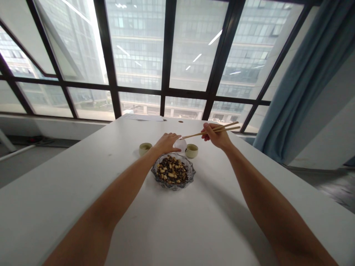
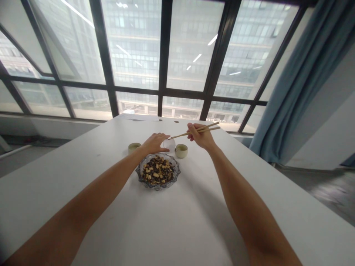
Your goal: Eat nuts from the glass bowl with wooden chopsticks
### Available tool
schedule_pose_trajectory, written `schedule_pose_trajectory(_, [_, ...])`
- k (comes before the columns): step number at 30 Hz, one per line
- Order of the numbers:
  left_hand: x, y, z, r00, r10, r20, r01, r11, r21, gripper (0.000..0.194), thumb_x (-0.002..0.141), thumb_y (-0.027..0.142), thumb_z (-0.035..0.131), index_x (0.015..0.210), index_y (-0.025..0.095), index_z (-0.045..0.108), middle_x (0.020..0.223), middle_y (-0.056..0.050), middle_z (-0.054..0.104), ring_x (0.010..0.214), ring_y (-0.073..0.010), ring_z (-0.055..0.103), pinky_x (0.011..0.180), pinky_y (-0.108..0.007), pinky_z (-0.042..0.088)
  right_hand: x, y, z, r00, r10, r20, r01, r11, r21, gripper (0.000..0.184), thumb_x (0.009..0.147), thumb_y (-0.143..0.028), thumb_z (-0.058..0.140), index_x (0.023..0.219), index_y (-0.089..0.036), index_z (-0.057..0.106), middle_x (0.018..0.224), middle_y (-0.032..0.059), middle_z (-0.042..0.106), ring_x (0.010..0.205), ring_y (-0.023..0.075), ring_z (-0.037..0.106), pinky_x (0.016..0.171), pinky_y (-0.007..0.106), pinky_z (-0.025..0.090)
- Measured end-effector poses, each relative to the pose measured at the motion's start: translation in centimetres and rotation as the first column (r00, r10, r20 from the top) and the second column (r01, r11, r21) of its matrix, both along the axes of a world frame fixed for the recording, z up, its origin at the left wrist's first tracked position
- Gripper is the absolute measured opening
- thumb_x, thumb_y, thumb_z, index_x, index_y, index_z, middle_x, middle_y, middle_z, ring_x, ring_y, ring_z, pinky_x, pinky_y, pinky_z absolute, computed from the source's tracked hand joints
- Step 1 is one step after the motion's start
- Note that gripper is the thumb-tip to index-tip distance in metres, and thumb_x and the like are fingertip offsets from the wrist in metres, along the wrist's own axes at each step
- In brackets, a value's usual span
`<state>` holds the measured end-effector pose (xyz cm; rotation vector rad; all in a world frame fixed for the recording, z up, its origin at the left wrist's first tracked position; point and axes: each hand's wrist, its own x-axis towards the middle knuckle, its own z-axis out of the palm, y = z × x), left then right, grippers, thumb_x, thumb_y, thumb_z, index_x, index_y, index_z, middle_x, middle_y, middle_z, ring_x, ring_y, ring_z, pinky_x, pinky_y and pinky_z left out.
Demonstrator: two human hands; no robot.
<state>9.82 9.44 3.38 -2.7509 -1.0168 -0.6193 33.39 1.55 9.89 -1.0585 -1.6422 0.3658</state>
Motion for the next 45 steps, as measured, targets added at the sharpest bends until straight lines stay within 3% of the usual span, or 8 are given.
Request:
schedule_pose_trajectory(4, [0.1,0.1,-0.1,1.0,0.02,-0.006,-0.02,1.0,-0.023,0.071,0.082,0.054,0.069,0.141,0.02,0.048,0.132,-0.012,0.063,0.123,-0.0301,0.055,0.105,-0.041,0.036,0.2,-0.6,0.8,1.0,-0.015,-0.013,0.015,1.0,-0.01,0.07,0.073,-0.086,0.055,0.061,-0.018,0.064,0.046,0.0045,0.06,0.037,0.0123,0.052,0.035,0.024,0.041])
schedule_pose_trajectory(7, [0.0,0.1,-0.2,0.999,0.035,-0.017,-0.036,0.999,-0.04,0.07,0.082,0.055,0.069,0.139,0.019,0.05,0.128,-0.011,0.066,0.12,-0.0295,0.056,0.104,-0.041,0.036,0.1,-1.2,1.2,0.998,0.057,0.008,-0.055,0.99,-0.13,0.072,0.072,-0.088,0.054,0.056,-0.018,0.062,0.04,0.0038,0.056,0.032,0.0112,0.048,0.032,0.023,0.036])
schedule_pose_trajectory(13, [-0.1,0.4,-0.7,0.999,0.03,-0.044,-0.033,0.997,-0.071,0.06,0.084,0.056,0.065,0.133,0.022,0.056,0.117,-0.007,0.072,0.117,-0.0289,0.058,0.103,-0.043,0.036,-0.8,-2.2,1.4,0.936,0.32,0.148,-0.226,0.867,-0.444,0.068,0.072,-0.083,0.061,0.056,-0.017,0.065,0.039,0.0033,0.058,0.031,0.0098,0.047,0.032,0.02,0.036])
schedule_pose_trajectory(20, [-0.3,0.7,-1.3,0.999,0.042,-0.024,-0.044,0.997,-0.059,0.064,0.086,0.064,0.058,0.132,0.021,0.058,0.135,-0.012,0.062,0.124,-0.0311,0.055,0.107,-0.044,0.036,-1.5,-2.7,1.3,0.859,0.466,0.212,-0.291,0.785,-0.547,0.054,0.075,-0.068,0.071,0.06,-0.016,0.069,0.045,0.0025,0.063,0.036,0.0099,0.053,0.036,0.018,0.041])
schedule_pose_trajectory(26, [-0.4,0.4,-1.4,0.991,0.09,-0.099,-0.108,0.973,-0.203,0.065,0.089,0.066,0.049,0.133,0.019,0.057,0.135,-0.013,0.062,0.125,-0.0321,0.055,0.105,-0.044,0.041,-2.0,-3.0,1.4,0.825,0.517,0.226,-0.303,0.744,-0.595,0.046,0.072,-0.059,0.078,0.062,-0.015,0.071,0.049,0.0031,0.065,0.039,0.0099,0.055,0.038,0.018,0.042])
schedule_pose_trajectory(32, [-0.2,-0.1,-0.9,0.987,0.122,-0.103,-0.144,0.959,-0.244,0.066,0.087,0.064,0.053,0.136,0.02,0.054,0.132,-0.014,0.064,0.123,-0.0327,0.056,0.099,-0.044,0.045,-1.7,-2.6,1.0,0.852,0.472,0.227,-0.275,0.773,-0.572,0.048,0.074,-0.062,0.075,0.063,-0.016,0.07,0.046,0.002,0.064,0.037,0.0093,0.054,0.037,0.017,0.041])
schedule_pose_trajectory(40, [0.0,0.0,-1.0,0.988,0.101,-0.116,-0.12,0.978,-0.169,0.069,0.09,0.059,0.052,0.145,0.017,0.044,0.148,-0.016,0.051,0.133,-0.0342,0.048,0.111,-0.05,0.033,-1.5,-2.4,0.9,0.874,0.426,0.232,-0.25,0.806,-0.537,0.055,0.076,-0.069,0.07,0.063,-0.015,0.067,0.045,0.0027,0.063,0.034,0.0097,0.052,0.035,0.019,0.039])
schedule_pose_trajectory(45, [0.1,-0.2,-0.8,0.993,0.078,-0.091,-0.094,0.978,-0.184,0.065,0.09,0.052,0.057,0.143,0.019,0.043,0.136,-0.011,0.063,0.126,-0.0293,0.055,0.109,-0.044,0.036,-1.5,-2.2,1.0,0.888,0.391,0.242,-0.222,0.825,-0.519,0.061,0.077,-0.074,0.065,0.064,-0.014,0.067,0.045,0.0029,0.062,0.035,0.0094,0.052,0.035,0.019,0.039])
